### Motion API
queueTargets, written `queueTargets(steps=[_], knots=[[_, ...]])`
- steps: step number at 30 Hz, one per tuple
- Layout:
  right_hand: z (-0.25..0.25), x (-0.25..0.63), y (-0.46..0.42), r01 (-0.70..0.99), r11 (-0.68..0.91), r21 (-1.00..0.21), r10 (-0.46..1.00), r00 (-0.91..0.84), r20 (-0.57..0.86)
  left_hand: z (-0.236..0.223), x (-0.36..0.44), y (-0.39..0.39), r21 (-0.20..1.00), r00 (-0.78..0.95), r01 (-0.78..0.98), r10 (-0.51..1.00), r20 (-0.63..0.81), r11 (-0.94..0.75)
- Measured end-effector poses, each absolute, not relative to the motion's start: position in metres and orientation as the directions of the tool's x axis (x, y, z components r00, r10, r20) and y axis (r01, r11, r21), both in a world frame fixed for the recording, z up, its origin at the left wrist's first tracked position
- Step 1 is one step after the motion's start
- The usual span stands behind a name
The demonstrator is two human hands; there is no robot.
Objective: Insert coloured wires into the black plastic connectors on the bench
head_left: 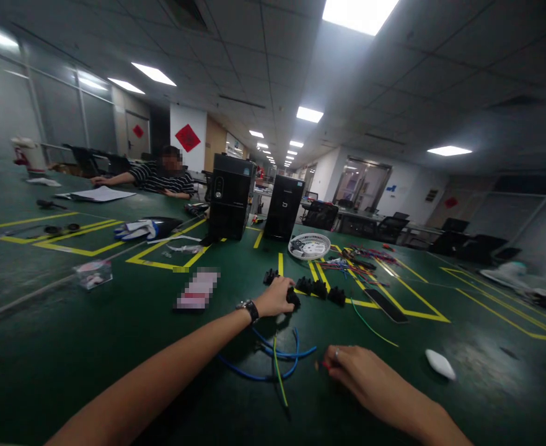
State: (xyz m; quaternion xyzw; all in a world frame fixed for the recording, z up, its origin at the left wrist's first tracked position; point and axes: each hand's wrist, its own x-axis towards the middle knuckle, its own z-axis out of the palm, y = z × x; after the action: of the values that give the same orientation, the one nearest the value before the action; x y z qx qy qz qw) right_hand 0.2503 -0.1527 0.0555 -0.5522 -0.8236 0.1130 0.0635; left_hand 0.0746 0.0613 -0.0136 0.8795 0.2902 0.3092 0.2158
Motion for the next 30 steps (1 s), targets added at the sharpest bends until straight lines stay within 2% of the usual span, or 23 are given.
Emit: queueTargets(steps=[4,7,13,19,25,30], knots=[[0.078,0.254,-0.125,0.907,0.316,-0.277,0.939,-0.257,0.229,0.0,0.048,0.054,0.752,0.486,0.273,0.761,0.43,-0.6],[0.082,0.236,-0.091,0.896,0.325,-0.301,0.897,-0.191,0.398,0.013,0.026,0.042,0.847,0.325,0.116,0.826,0.461,-0.519],[0.051,0.177,-0.038,0.802,0.403,-0.44,0.826,-0.112,0.553,0.017,-0.001,0.031,0.911,0.23,-0.171,0.884,0.408,-0.376],[0.028,0.157,-0.038,0.743,0.4,-0.536,0.83,-0.046,0.555,0.008,-0.006,0.034,0.897,0.317,-0.378,0.879,0.357,-0.229],[0.026,0.161,-0.045,0.633,0.36,-0.686,0.884,0.002,0.467,0.007,-0.004,0.029,0.919,0.371,-0.29,0.853,0.367,-0.269],[0.034,0.168,-0.049,0.606,0.358,-0.71,0.823,0.153,0.546,0.005,-0.004,0.032,0.926,0.377,-0.341,0.878,0.293,-0.162]])
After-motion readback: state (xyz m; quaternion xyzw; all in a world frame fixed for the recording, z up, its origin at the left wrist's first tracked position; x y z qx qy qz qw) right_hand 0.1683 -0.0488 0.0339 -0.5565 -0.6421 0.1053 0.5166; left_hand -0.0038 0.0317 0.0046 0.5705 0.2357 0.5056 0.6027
